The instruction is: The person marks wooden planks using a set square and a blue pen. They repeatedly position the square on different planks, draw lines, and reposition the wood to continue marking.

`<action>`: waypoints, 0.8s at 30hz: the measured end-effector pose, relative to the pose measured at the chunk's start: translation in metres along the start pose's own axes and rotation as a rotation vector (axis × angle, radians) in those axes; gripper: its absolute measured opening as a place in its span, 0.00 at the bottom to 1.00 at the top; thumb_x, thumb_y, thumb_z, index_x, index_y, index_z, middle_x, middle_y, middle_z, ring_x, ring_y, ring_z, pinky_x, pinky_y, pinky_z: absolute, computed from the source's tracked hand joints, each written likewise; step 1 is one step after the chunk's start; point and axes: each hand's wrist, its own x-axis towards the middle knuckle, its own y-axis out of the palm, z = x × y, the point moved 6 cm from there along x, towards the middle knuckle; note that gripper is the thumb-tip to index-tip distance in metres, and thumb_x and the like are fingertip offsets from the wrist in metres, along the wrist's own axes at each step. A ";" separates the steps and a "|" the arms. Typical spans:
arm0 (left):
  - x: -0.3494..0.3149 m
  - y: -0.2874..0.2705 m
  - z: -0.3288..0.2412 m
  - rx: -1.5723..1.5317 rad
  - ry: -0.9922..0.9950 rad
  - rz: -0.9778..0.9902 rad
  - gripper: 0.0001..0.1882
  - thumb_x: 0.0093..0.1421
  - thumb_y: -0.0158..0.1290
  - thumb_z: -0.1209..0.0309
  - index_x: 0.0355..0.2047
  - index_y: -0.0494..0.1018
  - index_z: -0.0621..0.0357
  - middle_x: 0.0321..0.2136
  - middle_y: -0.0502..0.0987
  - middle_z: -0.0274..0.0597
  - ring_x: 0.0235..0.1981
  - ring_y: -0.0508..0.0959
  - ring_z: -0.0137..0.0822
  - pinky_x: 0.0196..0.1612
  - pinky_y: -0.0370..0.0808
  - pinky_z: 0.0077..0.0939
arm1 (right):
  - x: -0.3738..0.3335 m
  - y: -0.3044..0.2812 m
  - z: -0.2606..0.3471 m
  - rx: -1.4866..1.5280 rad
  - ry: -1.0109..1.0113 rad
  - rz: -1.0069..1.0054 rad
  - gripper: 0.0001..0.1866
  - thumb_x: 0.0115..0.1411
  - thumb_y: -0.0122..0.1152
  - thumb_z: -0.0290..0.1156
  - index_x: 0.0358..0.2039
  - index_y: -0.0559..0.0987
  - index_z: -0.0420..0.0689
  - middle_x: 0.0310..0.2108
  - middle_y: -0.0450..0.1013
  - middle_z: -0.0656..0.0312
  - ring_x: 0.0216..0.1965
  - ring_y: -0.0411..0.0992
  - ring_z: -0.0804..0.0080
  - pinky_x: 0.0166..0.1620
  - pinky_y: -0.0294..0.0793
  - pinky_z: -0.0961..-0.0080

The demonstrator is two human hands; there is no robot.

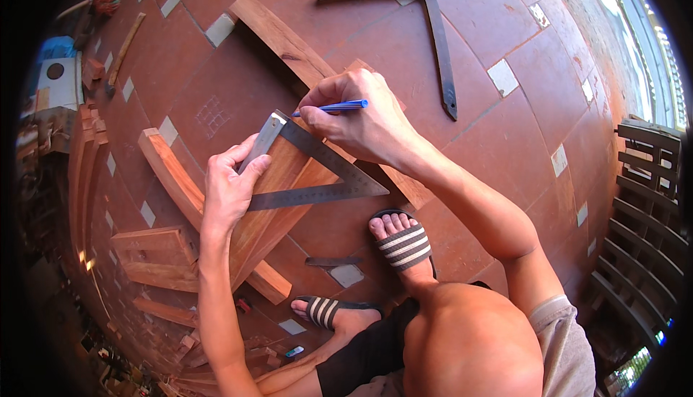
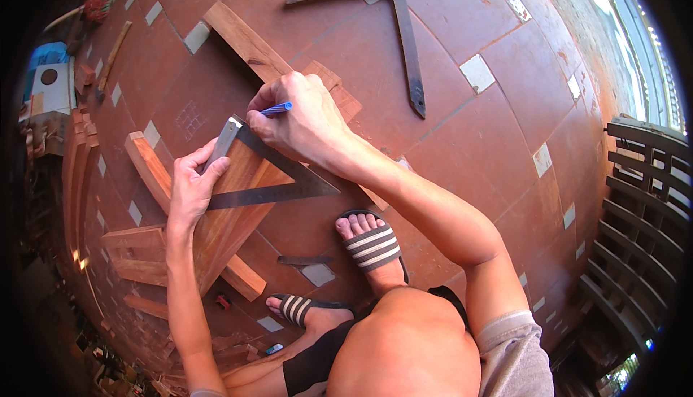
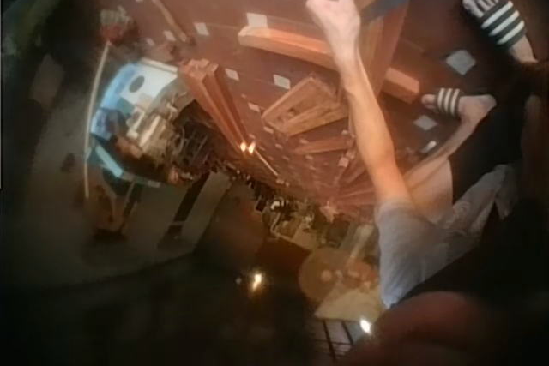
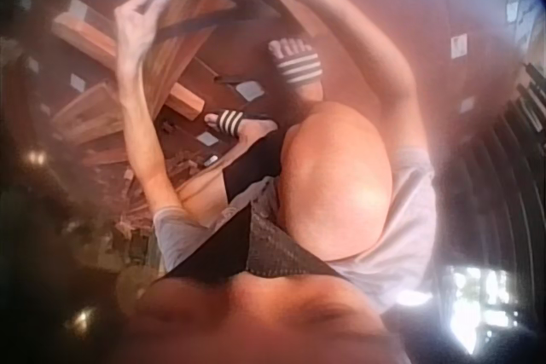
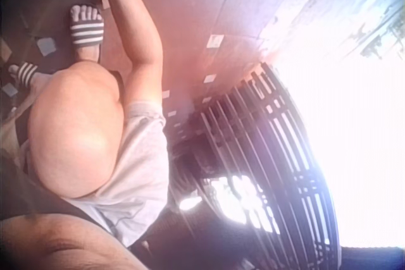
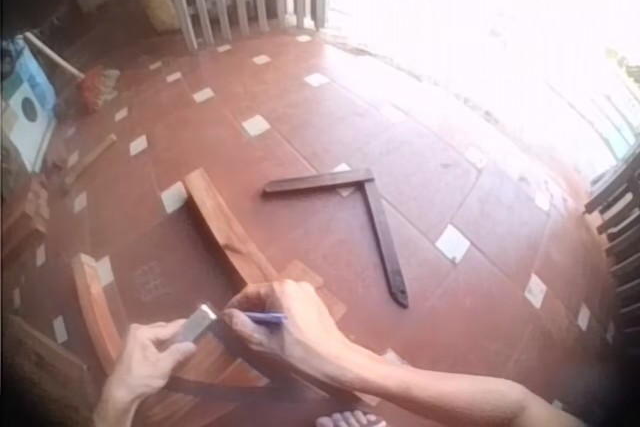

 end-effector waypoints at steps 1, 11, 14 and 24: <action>0.000 0.000 0.000 0.020 -0.004 0.009 0.25 0.68 0.64 0.72 0.64 0.78 0.69 0.50 0.87 0.42 0.48 0.82 0.25 0.58 0.79 0.26 | 0.000 0.000 0.001 -0.010 0.010 0.000 0.13 0.61 0.71 0.34 0.39 0.91 0.38 0.32 0.85 0.44 0.34 0.87 0.53 0.44 0.86 0.62; 0.001 -0.002 0.001 0.061 0.004 0.004 0.25 0.68 0.64 0.72 0.63 0.78 0.70 0.51 0.87 0.45 0.50 0.82 0.28 0.59 0.78 0.28 | -0.013 0.001 0.017 -0.127 -0.210 0.008 0.11 0.62 0.70 0.30 0.38 0.90 0.35 0.30 0.84 0.41 0.33 0.86 0.49 0.42 0.85 0.60; 0.001 -0.001 0.001 0.068 0.014 0.004 0.25 0.68 0.64 0.72 0.63 0.78 0.70 0.51 0.87 0.46 0.51 0.82 0.29 0.59 0.78 0.29 | -0.027 -0.007 0.018 -0.229 -0.198 0.042 0.12 0.64 0.70 0.32 0.40 0.91 0.35 0.30 0.85 0.44 0.29 0.85 0.56 0.39 0.84 0.65; 0.000 -0.002 0.003 0.051 -0.010 0.007 0.26 0.68 0.64 0.72 0.63 0.77 0.71 0.51 0.87 0.46 0.51 0.82 0.29 0.60 0.77 0.28 | -0.015 -0.018 0.023 -0.152 -0.131 0.015 0.11 0.59 0.70 0.30 0.37 0.90 0.36 0.30 0.83 0.41 0.34 0.85 0.46 0.46 0.86 0.59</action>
